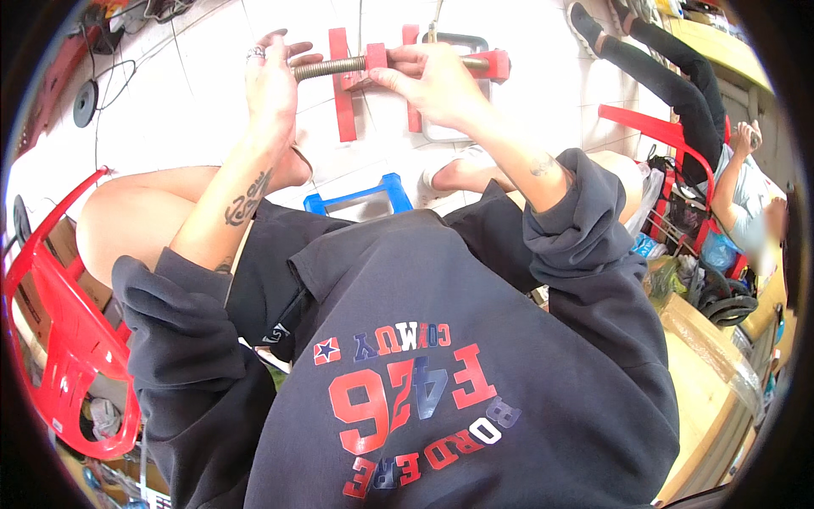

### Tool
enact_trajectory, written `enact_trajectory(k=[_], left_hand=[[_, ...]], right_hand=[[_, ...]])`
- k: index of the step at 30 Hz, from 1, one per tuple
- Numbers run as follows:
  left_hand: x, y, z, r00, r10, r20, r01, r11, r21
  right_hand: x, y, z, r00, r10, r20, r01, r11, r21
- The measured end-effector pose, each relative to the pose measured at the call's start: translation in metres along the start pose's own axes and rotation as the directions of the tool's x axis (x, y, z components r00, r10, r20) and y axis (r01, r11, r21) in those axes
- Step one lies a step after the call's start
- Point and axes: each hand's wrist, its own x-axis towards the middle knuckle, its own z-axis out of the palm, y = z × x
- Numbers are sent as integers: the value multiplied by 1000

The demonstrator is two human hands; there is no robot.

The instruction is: The person sits on the floor of a workshop and assembles a mechanical device using a threaded rod, red plastic blocks, and a metal frame. They repeatedly insert the rod through the blocks, tighten and loosen the assembly by hand, and adjust the components within a metal tray.

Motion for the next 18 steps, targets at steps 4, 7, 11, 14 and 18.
enact_trajectory(k=[4, 7, 11, 14, 18], left_hand=[[2, 5, 2, 975, -220, 9, 217, 966, 140], [-3, 23, 6, 937, -348, 15, 330, 901, 282], [4, 37, 5, 905, -425, -6, 387, 817, 428], [4, 43, -2, 887, -460, -28, 398, 734, 550], [6, 42, -5, 900, -433, 43, 324, 733, 597]], right_hand=[[10, 25, 5, 998, -56, -11, 57, 995, 80], [12, 28, 4, 997, -77, -9, 78, 992, 97], [8, 20, -1, 995, -97, 11, 95, 987, 131], [5, 18, 0, 994, -99, -46, 99, 995, 7], [6, 20, -2, 991, -112, -75, 111, 994, -11]])
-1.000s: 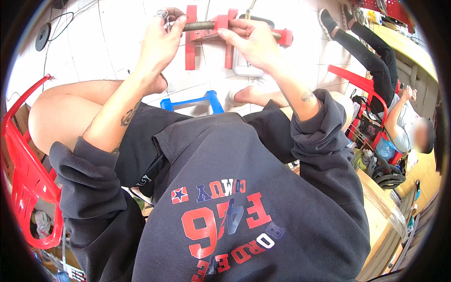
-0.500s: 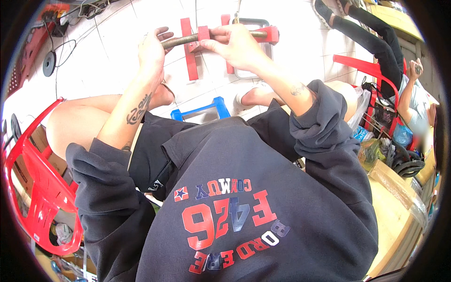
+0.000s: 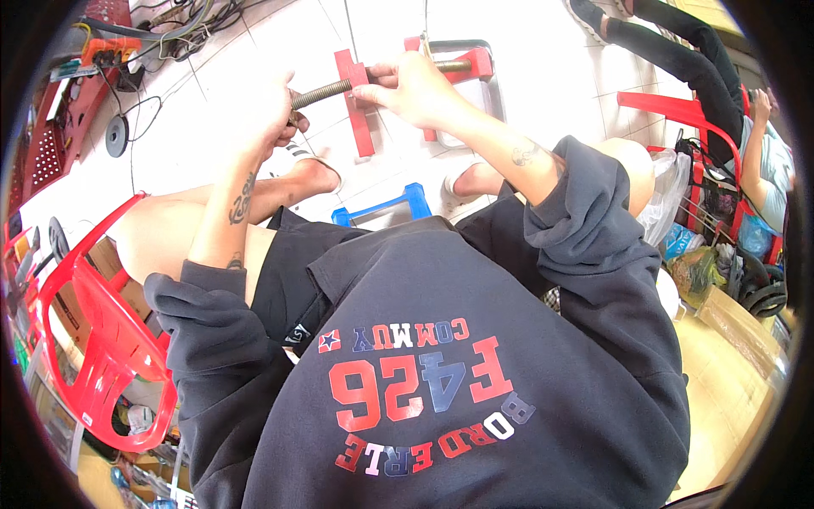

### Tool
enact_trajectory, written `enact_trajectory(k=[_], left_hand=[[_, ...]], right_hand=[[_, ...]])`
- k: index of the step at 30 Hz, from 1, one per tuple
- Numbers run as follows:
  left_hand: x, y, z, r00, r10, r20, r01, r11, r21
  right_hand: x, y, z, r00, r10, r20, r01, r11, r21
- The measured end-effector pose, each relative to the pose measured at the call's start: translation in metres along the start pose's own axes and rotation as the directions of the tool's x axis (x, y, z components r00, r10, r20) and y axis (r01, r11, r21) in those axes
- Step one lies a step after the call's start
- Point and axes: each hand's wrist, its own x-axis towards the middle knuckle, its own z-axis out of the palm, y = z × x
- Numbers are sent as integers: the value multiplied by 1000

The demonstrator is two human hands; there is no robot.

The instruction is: The person sits on the floor of a workshop and assembles a mechanical device using a threaded rod, red plastic blocks, and a metal frame. They repeatedly insert the rod through the blocks, tighten and loosen the assembly by hand, and adjust the components within a metal tray.

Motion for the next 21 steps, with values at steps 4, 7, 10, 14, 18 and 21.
enact_trajectory(k=[4, 7, 10, 14, 18, 21], left_hand=[[11, -20, -2, 959, 272, -78, -260, 956, 134], [0, -22, 0, 951, 305, -52, -305, 952, 16], [0, -26, -1, 959, 281, -18, -282, 955, -96], [4, -30, 7, 973, 227, -28, -226, 939, -257], [0, -37, 16, 980, 163, -119, -186, 957, -223], [-6, -35, 29, 975, 177, -131, -220, 822, -525]], right_hand=[[9, 6, 4, 996, 42, 75, -43, 999, 10], [6, 0, -2, 988, 89, 125, -90, 996, 0], [8, 0, -2, 984, 104, 145, -110, 993, 33], [8, 6, -3, 983, 100, 152, -114, 990, 88], [10, 6, -3, 990, 54, 128, -53, 999, -11], [8, 4, -6, 985, 87, 146, -94, 994, 46]])
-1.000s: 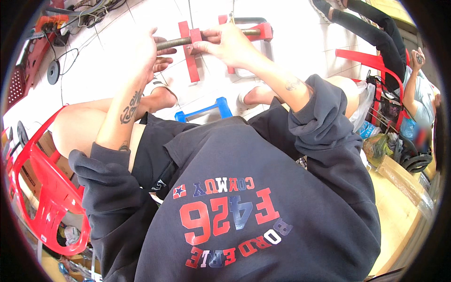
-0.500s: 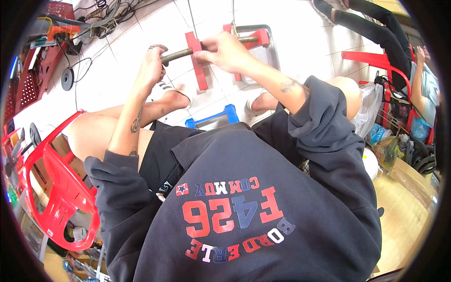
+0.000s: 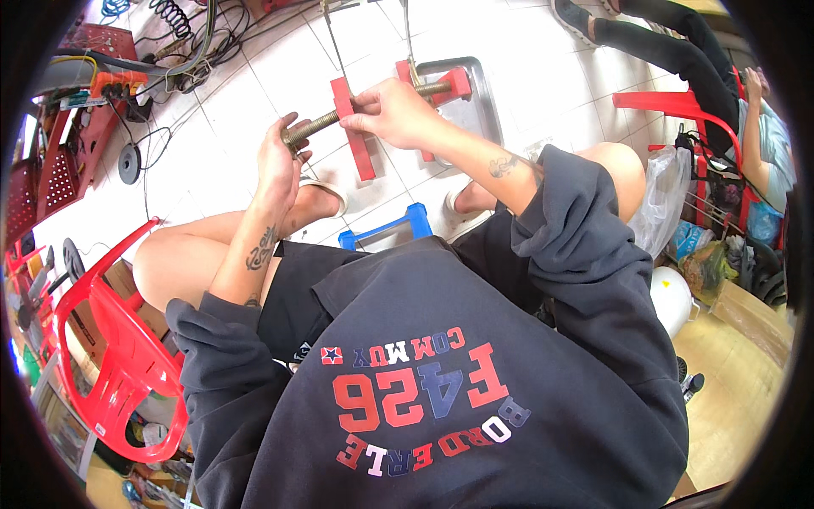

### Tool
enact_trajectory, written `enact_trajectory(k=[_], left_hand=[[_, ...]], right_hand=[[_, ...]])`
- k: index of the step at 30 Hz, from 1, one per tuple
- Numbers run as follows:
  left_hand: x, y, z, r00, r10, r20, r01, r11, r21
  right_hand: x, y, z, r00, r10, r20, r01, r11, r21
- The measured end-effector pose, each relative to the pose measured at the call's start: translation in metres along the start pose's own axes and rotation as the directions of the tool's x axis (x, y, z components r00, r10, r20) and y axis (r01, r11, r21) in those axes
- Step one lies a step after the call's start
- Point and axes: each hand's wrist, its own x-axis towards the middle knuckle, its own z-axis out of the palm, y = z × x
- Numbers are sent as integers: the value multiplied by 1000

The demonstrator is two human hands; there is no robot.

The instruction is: The person sits on the floor of a workshop and assembles a mechanical device using a threaded rod, red plastic blocks, and a metal frame. They repeatedly insert the rod through the blocks, tighten and loosen the assembly by hand, and adjust the components within a metal tray.

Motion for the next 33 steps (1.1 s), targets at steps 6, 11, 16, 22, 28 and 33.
enact_trajectory(k=[6, 11, 16, 22, 28, 33], left_hand=[[0, 5, 2, 986, 160, 44, -152, 977, -148], [11, -2, -7, 952, 300, 64, -279, 934, -224], [20, -4, -6, 939, 336, 68, -318, 928, -197], [14, -6, 11, 958, 285, -29, -286, 957, -43], [12, 18, 2, 999, 45, 23, -48, 989, 137], [17, 18, -10, 997, -66, 32, 62, 992, 106]], right_hand=[[1, 1, 0, 1000, -18, -3, 17, 1000, -16], [9, 9, 5, 998, -67, -4, 67, 998, 11], [17, 31, 12, 991, -92, -98, 101, 991, 90], [17, 31, 13, 988, -128, -91, 135, 988, 74], [9, 18, 8, 996, -85, -34, 87, 995, 52], [5, 12, 5, 998, -55, -26, 55, 998, 33]])
